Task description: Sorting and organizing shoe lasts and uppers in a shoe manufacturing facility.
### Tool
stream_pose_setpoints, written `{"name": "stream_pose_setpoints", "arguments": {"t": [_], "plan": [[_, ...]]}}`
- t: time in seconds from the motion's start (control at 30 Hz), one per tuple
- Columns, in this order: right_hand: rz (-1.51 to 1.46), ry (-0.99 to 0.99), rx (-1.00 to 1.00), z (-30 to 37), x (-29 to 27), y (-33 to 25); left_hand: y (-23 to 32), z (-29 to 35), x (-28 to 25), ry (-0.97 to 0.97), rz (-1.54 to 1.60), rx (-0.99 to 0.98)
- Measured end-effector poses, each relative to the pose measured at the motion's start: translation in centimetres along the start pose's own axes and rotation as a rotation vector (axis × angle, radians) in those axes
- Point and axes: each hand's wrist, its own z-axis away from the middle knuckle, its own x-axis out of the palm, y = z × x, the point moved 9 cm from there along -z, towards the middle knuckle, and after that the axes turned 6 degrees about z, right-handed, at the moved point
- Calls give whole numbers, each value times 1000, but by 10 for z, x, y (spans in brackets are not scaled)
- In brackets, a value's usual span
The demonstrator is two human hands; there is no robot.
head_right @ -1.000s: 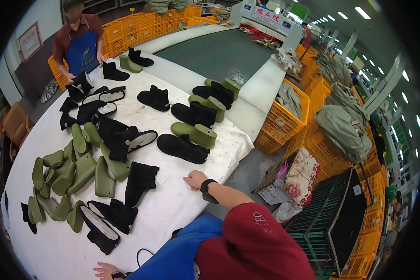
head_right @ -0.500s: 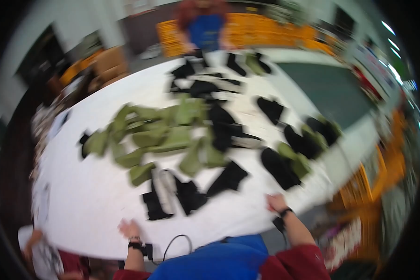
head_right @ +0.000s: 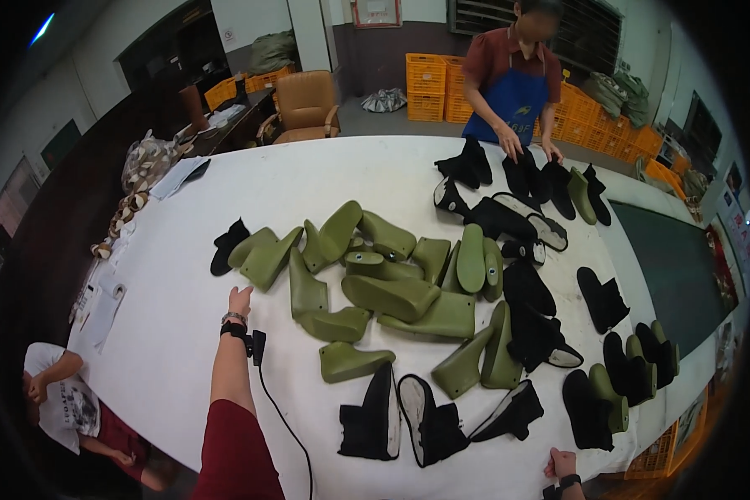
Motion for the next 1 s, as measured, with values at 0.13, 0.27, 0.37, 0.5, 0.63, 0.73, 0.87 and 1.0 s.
{"name": "stream_pose_setpoints", "arguments": {"t": [0.13,0.27,0.37,0.5,0.63,0.73,0.87,1.0], "plan": [[-27,83,60,11,-15,23,28,-8,106,-388,685,-31],[20,95,127,24,-9,21,6,-4,133,-560,910,-330],[58,76,115,23,-5,1,-34,-26,117,-354,992,-496],[24,49,83,40,-3,-4,-7,3,113,-298,888,-328],[12,54,4,40,-5,-11,5,54,52,-322,799,-295],[-26,3,-45,42,-9,-14,36,150,11,-529,827,-301],[-42,-34,-136,30,-9,-14,73,268,-75,-441,558,-117],[-4,-116,-190,30,-3,-18,103,436,-53,-715,867,-331]]}}
